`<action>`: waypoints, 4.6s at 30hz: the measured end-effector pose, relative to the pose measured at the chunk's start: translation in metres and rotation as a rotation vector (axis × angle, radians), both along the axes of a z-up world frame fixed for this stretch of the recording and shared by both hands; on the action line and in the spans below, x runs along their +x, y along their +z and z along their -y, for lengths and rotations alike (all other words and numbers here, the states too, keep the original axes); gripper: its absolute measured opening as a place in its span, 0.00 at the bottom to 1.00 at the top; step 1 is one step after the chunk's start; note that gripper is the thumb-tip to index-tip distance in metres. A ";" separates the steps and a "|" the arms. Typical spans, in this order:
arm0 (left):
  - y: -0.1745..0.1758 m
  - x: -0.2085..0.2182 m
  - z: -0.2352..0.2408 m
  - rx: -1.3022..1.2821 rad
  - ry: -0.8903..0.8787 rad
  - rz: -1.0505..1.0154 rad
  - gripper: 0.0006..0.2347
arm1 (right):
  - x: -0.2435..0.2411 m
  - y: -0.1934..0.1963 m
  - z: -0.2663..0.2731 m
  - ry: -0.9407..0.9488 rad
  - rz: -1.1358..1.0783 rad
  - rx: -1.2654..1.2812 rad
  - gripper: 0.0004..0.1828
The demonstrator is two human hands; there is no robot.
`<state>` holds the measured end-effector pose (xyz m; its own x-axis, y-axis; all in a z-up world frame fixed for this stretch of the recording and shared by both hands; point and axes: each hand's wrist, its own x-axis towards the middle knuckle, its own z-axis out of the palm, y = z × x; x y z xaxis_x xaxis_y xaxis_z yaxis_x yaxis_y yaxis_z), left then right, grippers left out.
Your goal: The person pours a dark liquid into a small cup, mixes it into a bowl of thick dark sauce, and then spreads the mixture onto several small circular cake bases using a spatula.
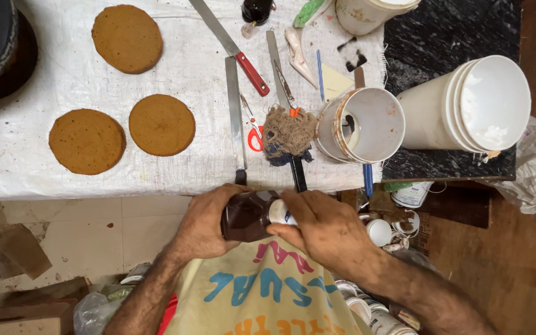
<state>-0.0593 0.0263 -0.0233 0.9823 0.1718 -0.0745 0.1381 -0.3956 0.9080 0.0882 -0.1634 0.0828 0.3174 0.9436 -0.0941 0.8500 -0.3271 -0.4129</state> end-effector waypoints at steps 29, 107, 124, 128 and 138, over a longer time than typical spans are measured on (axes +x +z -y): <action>0.070 0.182 -0.024 -0.112 0.151 0.559 0.38 | 0.044 -0.018 0.104 -0.757 -0.534 0.187 0.30; -0.047 0.085 0.033 -0.743 0.589 0.261 0.35 | 0.109 -0.043 -0.040 -0.421 -0.247 0.370 0.15; -0.054 0.049 0.007 -0.903 0.721 0.244 0.36 | 0.095 -0.001 -0.045 0.103 0.591 0.736 0.17; -0.058 0.043 0.008 -0.695 0.720 0.298 0.36 | 0.067 -0.069 -0.082 0.212 0.459 0.510 0.12; -0.040 0.043 0.013 -0.438 0.667 0.244 0.36 | 0.070 -0.141 -0.125 0.052 0.129 0.191 0.12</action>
<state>-0.0165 0.0136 -0.0631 0.6819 0.7282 -0.0684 -0.0018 0.0952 0.9955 0.1578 -0.0379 -0.0584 0.2660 0.9557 0.1262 0.9133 -0.2079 -0.3503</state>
